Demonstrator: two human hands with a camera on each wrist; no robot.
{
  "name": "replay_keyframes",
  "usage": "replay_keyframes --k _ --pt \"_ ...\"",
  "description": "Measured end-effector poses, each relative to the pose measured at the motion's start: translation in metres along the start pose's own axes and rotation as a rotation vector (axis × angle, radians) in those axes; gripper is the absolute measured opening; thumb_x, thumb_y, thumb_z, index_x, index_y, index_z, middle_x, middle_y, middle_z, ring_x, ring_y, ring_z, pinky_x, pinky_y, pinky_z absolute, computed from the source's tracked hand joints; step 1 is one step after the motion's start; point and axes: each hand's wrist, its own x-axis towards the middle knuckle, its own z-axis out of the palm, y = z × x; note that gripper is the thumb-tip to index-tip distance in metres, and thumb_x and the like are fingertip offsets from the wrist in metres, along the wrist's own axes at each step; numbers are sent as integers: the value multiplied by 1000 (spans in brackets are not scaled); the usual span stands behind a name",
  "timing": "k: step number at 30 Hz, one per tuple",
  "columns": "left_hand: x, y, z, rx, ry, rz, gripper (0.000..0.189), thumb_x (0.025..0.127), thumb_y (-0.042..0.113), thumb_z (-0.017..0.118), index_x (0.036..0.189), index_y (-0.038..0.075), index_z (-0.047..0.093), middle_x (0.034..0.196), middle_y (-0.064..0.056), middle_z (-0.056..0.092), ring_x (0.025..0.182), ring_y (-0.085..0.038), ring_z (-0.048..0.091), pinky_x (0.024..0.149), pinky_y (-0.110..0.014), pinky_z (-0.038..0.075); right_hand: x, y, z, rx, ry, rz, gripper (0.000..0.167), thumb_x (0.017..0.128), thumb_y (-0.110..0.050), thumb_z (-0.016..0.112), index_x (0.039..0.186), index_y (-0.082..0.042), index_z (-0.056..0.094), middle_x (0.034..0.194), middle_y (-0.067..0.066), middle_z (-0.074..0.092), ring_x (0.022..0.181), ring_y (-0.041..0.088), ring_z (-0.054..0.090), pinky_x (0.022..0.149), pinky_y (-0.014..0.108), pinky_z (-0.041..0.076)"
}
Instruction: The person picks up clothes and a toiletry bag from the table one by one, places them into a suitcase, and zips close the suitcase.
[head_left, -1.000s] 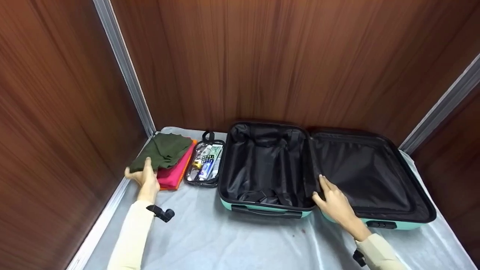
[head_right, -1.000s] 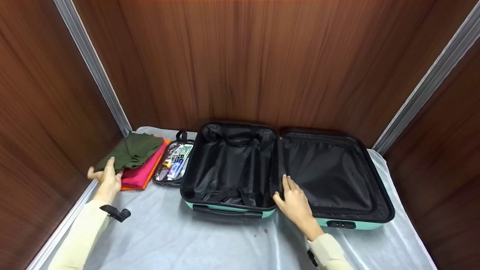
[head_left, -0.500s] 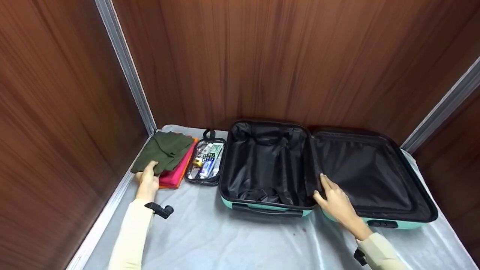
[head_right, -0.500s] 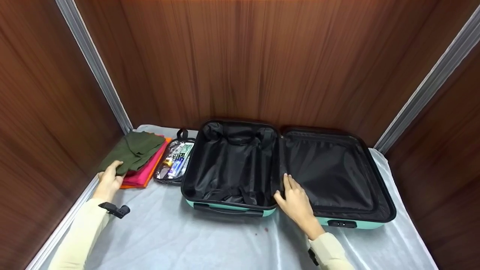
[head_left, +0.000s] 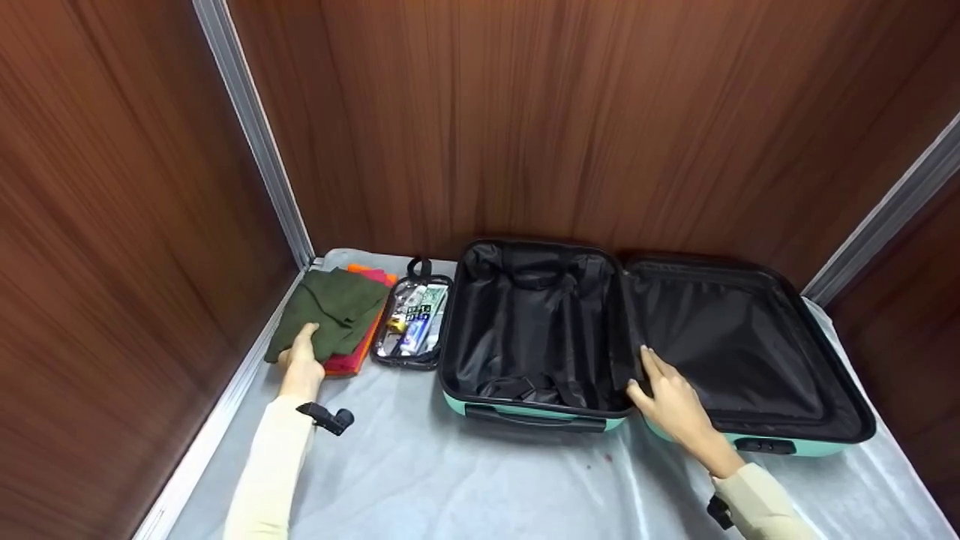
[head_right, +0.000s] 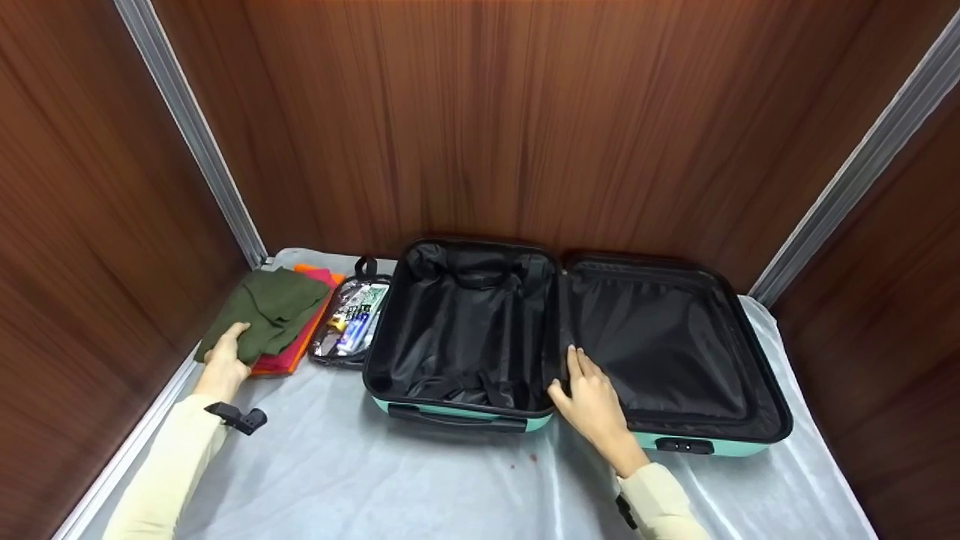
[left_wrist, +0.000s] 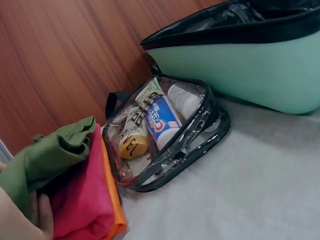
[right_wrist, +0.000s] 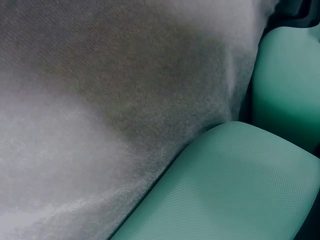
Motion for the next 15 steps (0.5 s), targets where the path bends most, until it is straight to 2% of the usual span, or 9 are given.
replay_keyframes --k 2,5,8,11,15 --pt "-1 -2 1 17 18 2 81 84 17 63 151 1 20 150 -6 26 131 -18 31 108 -23 29 0 0 0 -2 -5 2 64 97 -23 59 148 8 35 145 33 41 122 53 48 94 63 43" --pt "-3 -2 0 24 3 9 78 85 18 60 151 1 20 150 -7 27 131 -19 33 107 -25 31 -1 0 0 0 -10 6 64 98 -24 58 148 8 35 146 33 40 122 53 47 94 63 42" --pt "-6 -1 -1 30 -26 5 82 91 24 59 155 3 12 157 -8 20 139 -20 27 112 -30 26 -1 0 0 -2 -11 8 64 98 -24 58 148 8 34 146 33 40 123 53 47 94 64 42" --pt "-8 1 1 48 -19 -4 83 94 29 57 156 5 7 160 -7 16 142 -20 22 114 -31 23 -1 0 0 -2 -9 7 64 98 -24 59 148 8 34 146 33 40 122 53 47 94 63 42" --pt "-6 1 3 54 10 20 78 90 26 56 153 2 16 153 -8 25 134 -20 31 108 -25 29 -1 0 0 2 -10 9 65 98 -24 58 148 9 34 146 33 39 122 53 47 94 64 42"
